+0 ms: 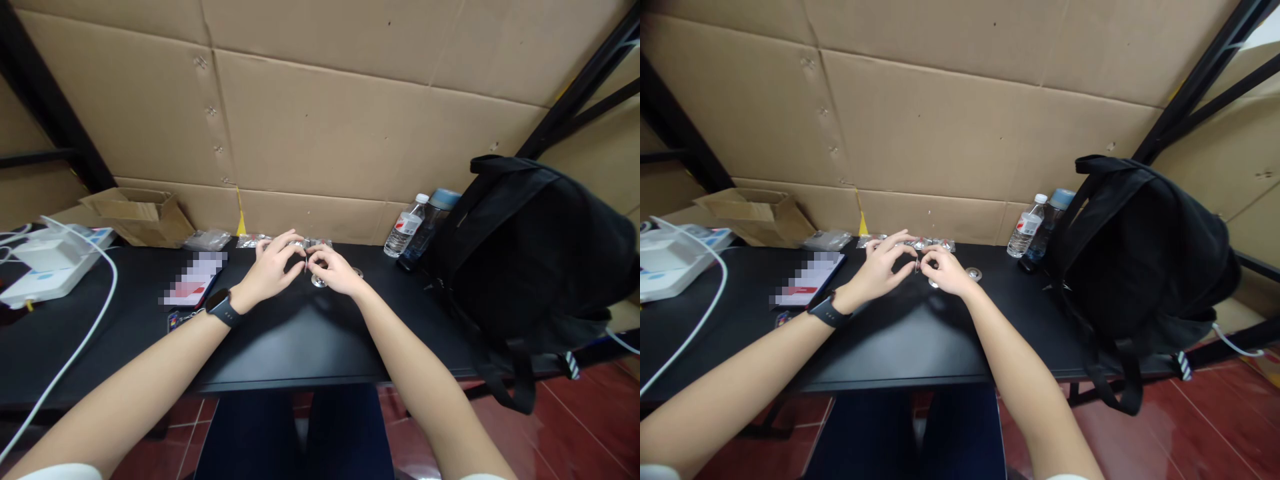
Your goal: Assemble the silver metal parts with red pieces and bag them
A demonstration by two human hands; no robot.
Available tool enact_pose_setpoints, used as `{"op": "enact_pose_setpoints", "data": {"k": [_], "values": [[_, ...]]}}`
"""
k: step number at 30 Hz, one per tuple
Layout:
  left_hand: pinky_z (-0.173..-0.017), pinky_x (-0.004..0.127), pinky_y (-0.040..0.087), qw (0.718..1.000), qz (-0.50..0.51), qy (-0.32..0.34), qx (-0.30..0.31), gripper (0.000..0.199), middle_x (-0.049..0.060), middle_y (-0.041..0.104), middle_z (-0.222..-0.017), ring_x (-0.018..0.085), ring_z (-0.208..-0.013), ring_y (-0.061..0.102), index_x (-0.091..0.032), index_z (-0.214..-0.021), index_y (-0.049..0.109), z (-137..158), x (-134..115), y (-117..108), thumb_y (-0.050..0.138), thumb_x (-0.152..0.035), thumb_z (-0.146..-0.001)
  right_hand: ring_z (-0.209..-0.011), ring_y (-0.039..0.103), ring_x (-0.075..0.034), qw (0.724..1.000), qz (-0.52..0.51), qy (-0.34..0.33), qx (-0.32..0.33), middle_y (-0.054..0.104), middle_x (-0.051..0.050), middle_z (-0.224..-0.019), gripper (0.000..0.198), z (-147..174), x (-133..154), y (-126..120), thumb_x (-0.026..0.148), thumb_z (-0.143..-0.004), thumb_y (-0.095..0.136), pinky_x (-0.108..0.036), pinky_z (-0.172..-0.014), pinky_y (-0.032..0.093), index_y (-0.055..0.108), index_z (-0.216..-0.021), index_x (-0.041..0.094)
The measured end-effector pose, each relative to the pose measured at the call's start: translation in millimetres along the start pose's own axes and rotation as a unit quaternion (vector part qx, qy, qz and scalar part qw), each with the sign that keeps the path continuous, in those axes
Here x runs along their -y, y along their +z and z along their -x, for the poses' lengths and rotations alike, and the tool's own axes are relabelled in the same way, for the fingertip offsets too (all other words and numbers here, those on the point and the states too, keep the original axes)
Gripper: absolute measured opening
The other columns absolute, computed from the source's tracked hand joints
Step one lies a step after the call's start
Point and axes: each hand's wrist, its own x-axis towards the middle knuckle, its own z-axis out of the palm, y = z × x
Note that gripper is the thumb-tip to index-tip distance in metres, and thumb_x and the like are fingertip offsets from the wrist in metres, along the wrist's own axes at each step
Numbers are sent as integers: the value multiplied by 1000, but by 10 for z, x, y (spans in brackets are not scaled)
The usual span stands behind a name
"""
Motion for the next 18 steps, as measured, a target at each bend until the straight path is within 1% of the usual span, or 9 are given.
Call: {"op": "enact_pose_setpoints", "data": {"k": [2,4,7,10,13,15,18], "values": [[-111,49,24,1000,8,0,21,25,8,57,-146,31,-143,43,-27,-118,65,5,-5,-2,51,-36,-99,-118,60,-24,1000,27,-6,5,59,-10,-128,12,6,-6,-8,26,-90,64,-41,-100,47,68,-81,18],[-112,50,23,999,12,8,44,29,7,55,-148,32,-144,42,-29,-122,64,11,-7,2,53,-42,-98,-119,59,-24,999,48,-14,7,59,-10,-128,11,10,-13,-11,25,-89,64,-42,-105,44,68,-81,19],[-113,53,23,998,9,15,65,32,6,54,-150,34,-144,40,-30,-120,67,20,14,26,58,-48,-94,-121,58,-24,998,63,-16,8,59,-10,-127,9,11,-18,-13,24,-88,66,-44,-109,40,68,-82,19],[-112,55,24,996,-2,6,91,33,7,51,-151,37,-145,37,-30,-116,70,32,74,80,58,-51,-93,-121,58,-24,999,54,-5,6,58,-10,-129,9,7,-25,-21,23,-88,65,-42,-108,41,68,-81,18],[-110,57,27,992,-6,-8,129,36,7,49,-153,37,-145,35,-31,-121,68,51,148,154,55,-51,-95,-122,58,-24,999,49,7,2,58,-10,-130,10,5,-45,-32,23,-87,65,-42,-107,42,68,-80,18],[-109,58,29,988,-6,-16,151,37,7,49,-153,37,-146,35,-33,-124,66,65,190,195,52,-53,-96,-123,57,-24,998,63,10,1,59,-10,-129,10,6,-71,-31,23,-88,65,-42,-108,40,68,-79,19],[-109,59,28,984,-6,-17,177,38,6,50,-151,37,-146,32,-34,-123,66,75,244,213,51,-57,-96,-126,54,-25,994,105,10,7,58,-10,-129,9,9,-123,-5,20,-88,65,-44,-112,37,69,-80,19]]}}
